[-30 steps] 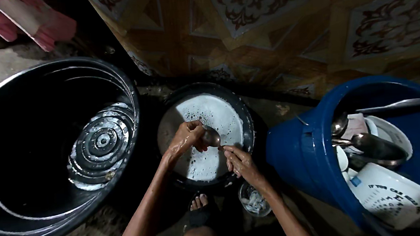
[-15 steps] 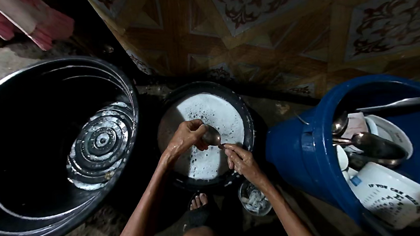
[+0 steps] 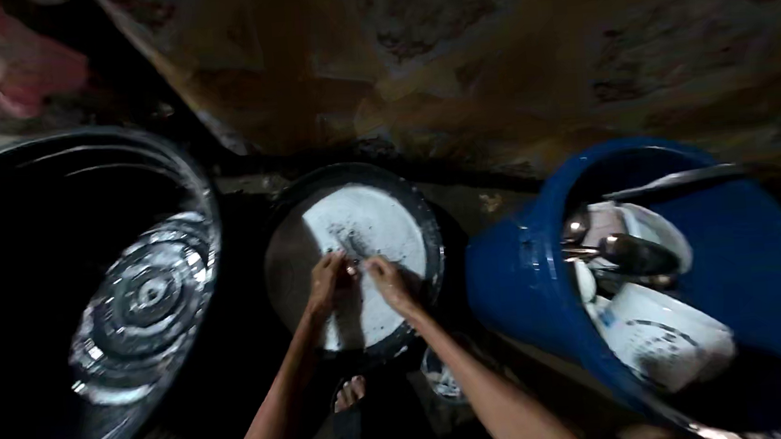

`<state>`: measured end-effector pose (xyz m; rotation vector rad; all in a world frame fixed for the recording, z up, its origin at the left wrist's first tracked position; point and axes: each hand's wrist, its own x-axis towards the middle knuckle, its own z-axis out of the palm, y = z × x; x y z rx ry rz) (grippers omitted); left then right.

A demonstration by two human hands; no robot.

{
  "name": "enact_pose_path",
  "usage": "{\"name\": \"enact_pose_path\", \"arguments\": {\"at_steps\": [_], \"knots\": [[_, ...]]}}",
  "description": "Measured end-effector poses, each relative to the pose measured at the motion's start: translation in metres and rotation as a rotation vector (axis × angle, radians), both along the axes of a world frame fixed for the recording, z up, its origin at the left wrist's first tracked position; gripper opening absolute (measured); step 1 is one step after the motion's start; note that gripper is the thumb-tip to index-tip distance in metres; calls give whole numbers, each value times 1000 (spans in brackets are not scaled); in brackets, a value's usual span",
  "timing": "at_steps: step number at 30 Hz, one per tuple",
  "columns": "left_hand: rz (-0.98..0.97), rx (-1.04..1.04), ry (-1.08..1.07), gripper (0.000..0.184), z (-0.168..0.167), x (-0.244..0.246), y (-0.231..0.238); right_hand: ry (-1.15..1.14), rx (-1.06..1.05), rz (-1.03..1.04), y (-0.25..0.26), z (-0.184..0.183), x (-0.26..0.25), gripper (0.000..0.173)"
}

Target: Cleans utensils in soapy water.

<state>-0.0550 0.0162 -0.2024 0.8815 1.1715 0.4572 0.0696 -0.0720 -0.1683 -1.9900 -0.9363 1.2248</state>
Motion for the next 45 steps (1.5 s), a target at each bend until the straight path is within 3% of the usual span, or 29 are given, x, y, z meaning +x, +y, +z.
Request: {"name": "enact_pose_path", "arguments": {"at_steps": [3,5,10,13,15,16,18,20,23,25,28,30,34,37,40,42,44,45], "knots": [[-81,101,333,55,-11,6,-14,-82,-119,21,3,-19,-4,38],[-127,109,399,67,-6,8,-13,-99,-140,37,1,-10,-9,38],[-58,87,257,36,7,10,1,-165,-249,207,-8,61,-28,40],[27,-7,46,34,34,16,10,-311,-276,278,-13,115,-27,41],[62,-15,29,30,47,14,22,-354,-295,328,-21,153,-17,37],[60,0,67,30,51,11,28,-404,-258,308,-30,171,-13,37],[-9,107,208,37,56,8,36,-634,17,108,-62,200,-4,32],[-217,302,460,42,52,-1,37,-911,273,-143,-100,226,14,27],[-530,493,728,41,32,-6,31,-1103,146,-346,-156,264,60,34],[-563,419,673,50,17,-9,17,-1177,9,-336,-189,259,100,37],[-545,235,425,44,-23,-17,4,-1125,-183,-327,-219,242,139,40],[-668,224,482,43,-36,-10,7,-1075,-281,-328,-227,234,153,42],[-1165,406,810,46,-19,28,10,-983,-341,-313,-231,219,168,41],[-1252,588,781,47,-22,37,4,-969,-341,-342,-234,216,173,40],[-1126,616,602,51,-15,13,-8,-1052,-272,-325,-241,225,175,45],[-1052,643,591,52,-12,9,-7,-1194,-79,-298,-243,232,159,51],[-987,663,694,49,-21,12,-1,-1168,277,-245,-228,236,111,35],[-969,636,735,48,-23,12,0,-1016,361,-164,-218,235,78,26]]}}
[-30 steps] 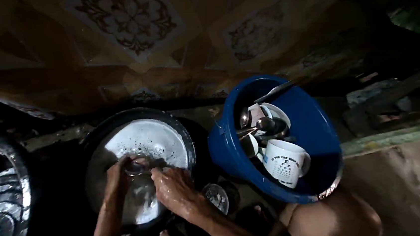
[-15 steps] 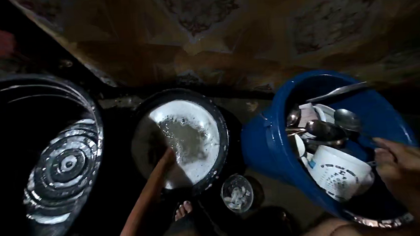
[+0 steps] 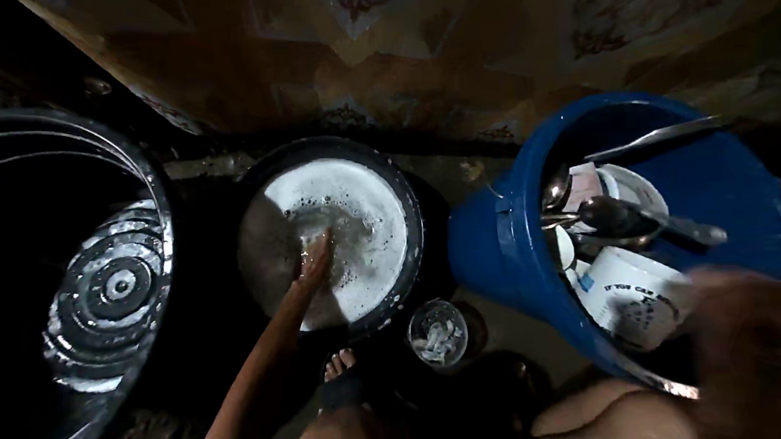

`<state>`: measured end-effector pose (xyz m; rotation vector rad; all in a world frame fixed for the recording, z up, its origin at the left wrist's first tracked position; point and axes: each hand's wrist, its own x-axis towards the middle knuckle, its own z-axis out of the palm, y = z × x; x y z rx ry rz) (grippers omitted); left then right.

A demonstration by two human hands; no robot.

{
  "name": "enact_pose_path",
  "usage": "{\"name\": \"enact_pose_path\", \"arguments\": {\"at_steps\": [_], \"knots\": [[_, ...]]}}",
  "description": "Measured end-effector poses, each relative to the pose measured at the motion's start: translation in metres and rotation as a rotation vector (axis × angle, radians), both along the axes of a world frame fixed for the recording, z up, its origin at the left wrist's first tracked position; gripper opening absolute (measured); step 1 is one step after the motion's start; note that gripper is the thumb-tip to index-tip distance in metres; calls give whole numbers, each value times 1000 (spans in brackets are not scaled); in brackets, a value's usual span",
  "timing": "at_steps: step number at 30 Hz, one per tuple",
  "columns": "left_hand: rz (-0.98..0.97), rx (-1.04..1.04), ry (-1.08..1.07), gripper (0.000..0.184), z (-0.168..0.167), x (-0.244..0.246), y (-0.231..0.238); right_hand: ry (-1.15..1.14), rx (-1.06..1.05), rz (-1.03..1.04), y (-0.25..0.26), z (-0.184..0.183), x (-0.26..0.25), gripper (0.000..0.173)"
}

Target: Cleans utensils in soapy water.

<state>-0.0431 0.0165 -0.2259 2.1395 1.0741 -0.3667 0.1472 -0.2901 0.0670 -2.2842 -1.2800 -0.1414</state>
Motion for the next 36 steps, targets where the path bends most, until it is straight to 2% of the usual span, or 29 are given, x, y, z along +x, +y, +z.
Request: {"name": "enact_pose_path", "arguments": {"at_steps": [1,3,6,7,8,10,12,14,16,18,20,23,25,28,30,33,35,36], "knots": [[12,-7,57,47,3,-1,1,161,-51,83,11,-6,-33,22],[-30,-33,167,45,15,-2,4,376,-371,120,26,-49,-76,22],[-14,-62,234,40,27,2,11,705,-1039,0,43,-139,-75,44],[49,-93,213,42,34,4,14,763,-1137,-46,46,-163,-72,52],[132,-113,159,42,41,6,15,784,-1148,-84,43,-183,-73,56],[333,-147,-22,38,44,9,15,761,-1108,-137,36,-209,-76,57],[602,-256,-303,33,44,10,9,766,-1028,-161,34,-221,-73,55],[867,-431,-589,25,54,15,-6,817,-856,-142,32,-209,-65,48],[1073,-604,-799,13,67,20,-20,808,-641,-90,40,-172,-59,40],[1134,-721,-910,3,77,25,-33,677,-356,-41,54,-130,-60,39],[1115,-782,-978,6,82,30,-42,480,-45,27,81,-112,-59,42],[1062,-827,-1044,27,94,37,-54,447,153,129,136,-131,-56,38],[999,-834,-1086,33,104,42,-62,559,175,176,170,-170,-61,33],[994,-798,-1102,37,108,46,-68,625,136,250,201,-217,-64,37],[966,-779,-1120,44,101,44,-68,666,120,182,214,-222,-58,36],[971,-818,-1103,45,97,43,-73,807,29,-30,228,-213,-38,37],[977,-867,-1084,45,98,42,-75,876,-87,-114,232,-203,-30,40],[1002,-885,-1080,44,97,43,-76,832,-151,-126,232,-198,-32,40]]}}
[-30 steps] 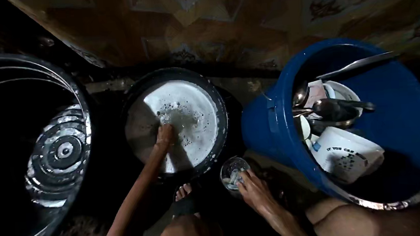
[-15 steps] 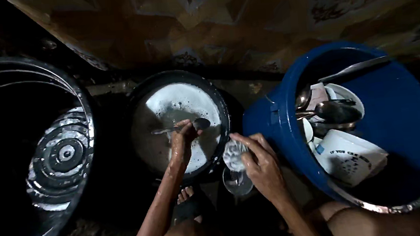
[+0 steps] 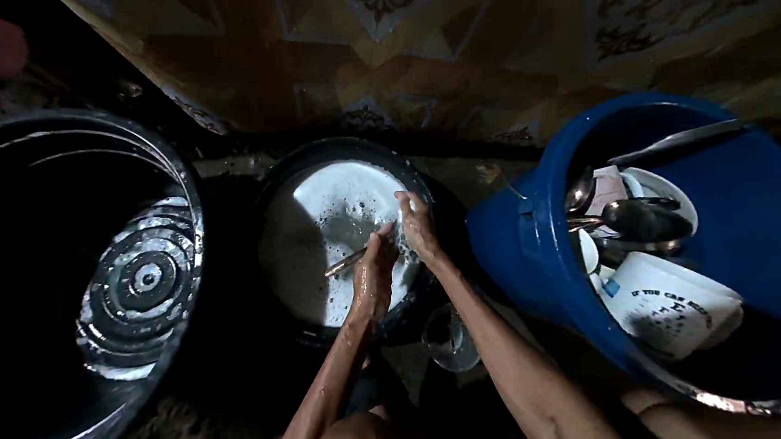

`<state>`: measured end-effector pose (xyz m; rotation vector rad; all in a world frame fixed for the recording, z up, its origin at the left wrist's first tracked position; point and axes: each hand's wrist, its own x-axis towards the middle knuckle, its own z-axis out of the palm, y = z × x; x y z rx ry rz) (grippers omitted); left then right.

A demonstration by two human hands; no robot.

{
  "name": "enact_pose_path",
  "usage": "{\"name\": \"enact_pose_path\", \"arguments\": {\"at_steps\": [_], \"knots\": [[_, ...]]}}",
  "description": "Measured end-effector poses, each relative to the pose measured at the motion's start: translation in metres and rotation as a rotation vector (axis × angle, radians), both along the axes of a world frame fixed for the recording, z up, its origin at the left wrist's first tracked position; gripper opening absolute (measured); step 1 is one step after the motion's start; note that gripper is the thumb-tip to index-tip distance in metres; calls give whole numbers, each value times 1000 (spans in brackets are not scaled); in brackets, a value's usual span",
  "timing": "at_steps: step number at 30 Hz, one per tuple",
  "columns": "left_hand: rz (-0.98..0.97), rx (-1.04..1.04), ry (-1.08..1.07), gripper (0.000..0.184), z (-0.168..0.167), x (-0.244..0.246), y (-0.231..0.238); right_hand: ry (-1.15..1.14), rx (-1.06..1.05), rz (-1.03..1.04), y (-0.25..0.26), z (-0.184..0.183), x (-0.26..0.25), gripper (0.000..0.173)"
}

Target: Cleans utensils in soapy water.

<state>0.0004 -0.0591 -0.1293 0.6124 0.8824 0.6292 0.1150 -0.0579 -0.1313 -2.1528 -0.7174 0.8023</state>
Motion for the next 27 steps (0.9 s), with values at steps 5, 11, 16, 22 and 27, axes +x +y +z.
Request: {"name": "enact_pose_path", "arguments": {"at_steps": [5,11,16,22,27], "knots": [[14,-96,44,44,-3,2,-2,-437,85,177,-14,-9,-43,37],[89,-117,22,42,-15,-5,-6,35,-28,-63,2,-8,-18,38],[234,-375,-31,23,-15,-9,11,212,86,-270,-6,3,-7,46],[228,-394,-158,30,-6,-23,24,329,317,-181,-6,73,-24,47],[151,-200,-283,44,3,-24,25,-155,398,401,-30,0,-74,43]]}}
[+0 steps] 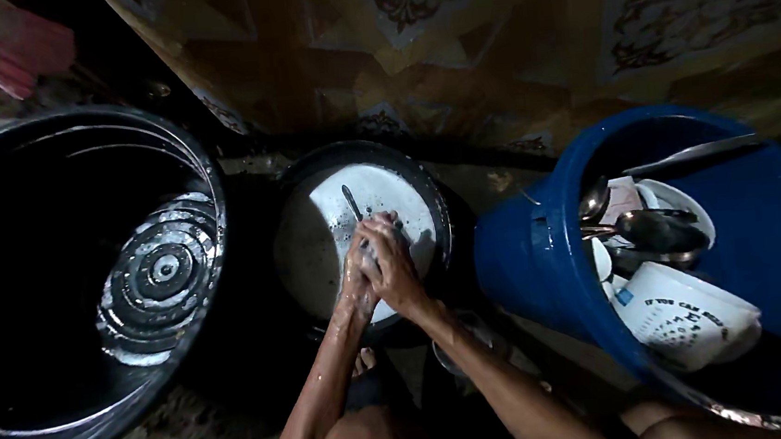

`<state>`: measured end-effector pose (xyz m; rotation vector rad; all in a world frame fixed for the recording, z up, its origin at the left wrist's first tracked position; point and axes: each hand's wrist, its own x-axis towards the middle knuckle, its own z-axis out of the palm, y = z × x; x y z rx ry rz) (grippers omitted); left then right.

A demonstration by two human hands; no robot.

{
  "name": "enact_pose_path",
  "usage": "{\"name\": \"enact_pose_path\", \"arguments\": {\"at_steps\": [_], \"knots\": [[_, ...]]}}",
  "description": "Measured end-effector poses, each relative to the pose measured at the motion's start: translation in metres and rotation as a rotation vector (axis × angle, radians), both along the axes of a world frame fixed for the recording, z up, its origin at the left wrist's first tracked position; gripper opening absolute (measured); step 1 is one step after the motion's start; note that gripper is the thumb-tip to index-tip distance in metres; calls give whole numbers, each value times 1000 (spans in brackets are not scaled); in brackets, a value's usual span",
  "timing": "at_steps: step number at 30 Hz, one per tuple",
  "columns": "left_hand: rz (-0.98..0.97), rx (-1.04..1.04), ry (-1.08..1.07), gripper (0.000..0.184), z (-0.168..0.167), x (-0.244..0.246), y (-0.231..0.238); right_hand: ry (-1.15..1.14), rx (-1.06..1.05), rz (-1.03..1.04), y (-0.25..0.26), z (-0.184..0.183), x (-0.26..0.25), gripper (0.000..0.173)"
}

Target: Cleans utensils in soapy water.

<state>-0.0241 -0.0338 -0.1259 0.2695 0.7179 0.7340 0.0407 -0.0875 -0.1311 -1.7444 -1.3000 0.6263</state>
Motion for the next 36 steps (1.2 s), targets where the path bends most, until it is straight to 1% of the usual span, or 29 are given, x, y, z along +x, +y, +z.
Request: {"name": "enact_pose_path", "arguments": {"at_steps": [2,3,5,7,9,11,14,17,20,23,24,25,26,27,28,29,30,32,33,34,36], "knots": [[-37,28,31,47,-1,-6,7,-127,54,61,-21,-10,-13,45],[-81,41,40,49,0,-9,10,-133,90,74,-31,-8,-16,43],[-174,68,2,50,-2,-15,14,-45,174,114,-42,-3,-15,35],[-192,53,-22,46,-4,-19,16,57,200,167,-42,1,-4,27],[-174,-2,-6,41,-2,-15,12,64,162,160,-33,-1,15,26],[-137,-51,31,38,0,-12,7,3,155,103,-21,-9,26,26],[-118,-100,-8,38,-1,-13,6,-126,169,40,-17,-12,18,26],[-189,-17,-26,40,-4,-20,10,-157,128,83,-33,2,-3,23],[-238,6,10,41,-8,-22,4,-149,125,163,-43,-2,4,21],[-211,-76,44,33,-10,-14,-6,-204,70,72,-28,-12,27,21],[-230,-51,25,32,-12,-13,-9,-177,30,22,-22,-13,34,22],[-257,-21,24,44,-12,-15,-10,-115,-13,-33,-18,-12,40,23],[-288,-4,41,61,-10,-17,-10,-11,-59,-96,-13,-9,46,25],[-331,9,65,71,-6,-20,-8,100,-72,-160,-9,-2,51,27],[-385,20,100,69,0,-23,-6,179,-65,-209,-6,7,57,29],[-449,40,142,58,5,-27,-3,211,-36,-229,-4,16,61,30],[-521,72,190,45,8,-30,-2,201,-13,-205,-3,23,61,28],[-654,176,271,24,14,-32,-2,62,0,-49,-4,24,55,25],[-697,242,304,18,19,-31,-2,-49,-14,37,-4,20,51,27],[-728,315,323,21,22,-31,-1,-152,-15,80,-2,15,47,29],[-792,428,349,21,32,-36,4,-223,17,28,6,8,51,30]]}}
